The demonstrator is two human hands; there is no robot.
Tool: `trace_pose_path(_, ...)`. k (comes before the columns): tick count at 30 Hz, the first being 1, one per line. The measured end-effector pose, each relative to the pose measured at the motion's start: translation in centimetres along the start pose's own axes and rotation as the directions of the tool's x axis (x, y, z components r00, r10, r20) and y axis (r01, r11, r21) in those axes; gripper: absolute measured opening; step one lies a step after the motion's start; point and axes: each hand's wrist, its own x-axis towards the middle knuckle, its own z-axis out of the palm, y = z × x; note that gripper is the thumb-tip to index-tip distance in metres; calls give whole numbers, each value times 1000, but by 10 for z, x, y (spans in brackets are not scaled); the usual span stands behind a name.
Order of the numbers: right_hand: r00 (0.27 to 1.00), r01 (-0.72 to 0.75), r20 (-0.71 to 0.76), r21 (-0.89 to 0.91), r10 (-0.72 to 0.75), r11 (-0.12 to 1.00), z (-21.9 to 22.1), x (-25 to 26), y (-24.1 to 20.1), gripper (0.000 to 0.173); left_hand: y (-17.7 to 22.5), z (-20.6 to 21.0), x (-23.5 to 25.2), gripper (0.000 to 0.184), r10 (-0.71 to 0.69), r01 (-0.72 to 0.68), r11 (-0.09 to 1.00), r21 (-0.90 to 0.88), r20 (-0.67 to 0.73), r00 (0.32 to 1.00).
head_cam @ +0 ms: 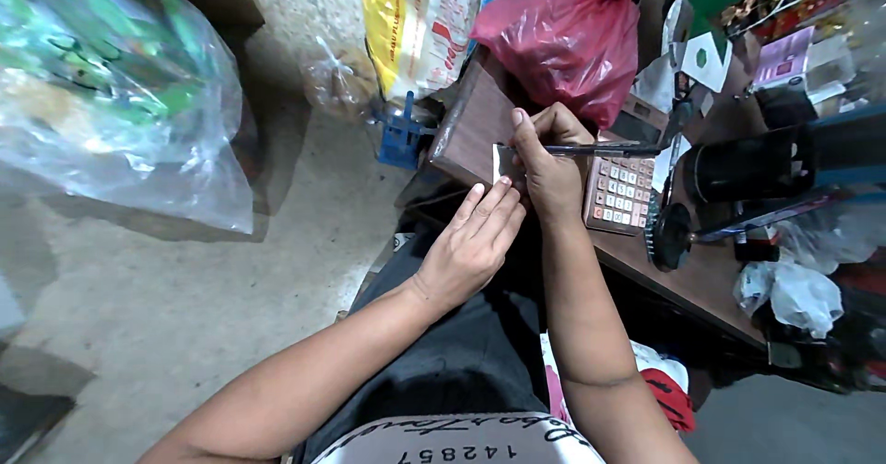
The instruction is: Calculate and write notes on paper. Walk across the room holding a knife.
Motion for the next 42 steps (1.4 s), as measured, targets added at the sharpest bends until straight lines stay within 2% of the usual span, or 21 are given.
trace_pose_path(5,999,-15,31,-19,15,1000,-2,-1,0,33,2,-1,1,37,-19,19,1000,-15,-17,1000)
trace_pose_path(9,1000,-25,-12,-24,25,999,-1,0,-1,30,1,1,1,37,-14,14,999,-32,-20,1000)
trace_pose_path(25,999,39,-16,2,-39,999,-1,1,7,35,1,1,1,37,-11,11,1000,-7,-31,999)
trace_pose_path(32,999,48,-24,-62,-49,997,-2,1,10,35,2,1,0,38,-24,23,999,-33,-29,999)
trace_pose_path(42,998,60,-16,-18,-61,998,-1,3,9,36,2,3,0,37,-26,25,1000,-16,-39,999)
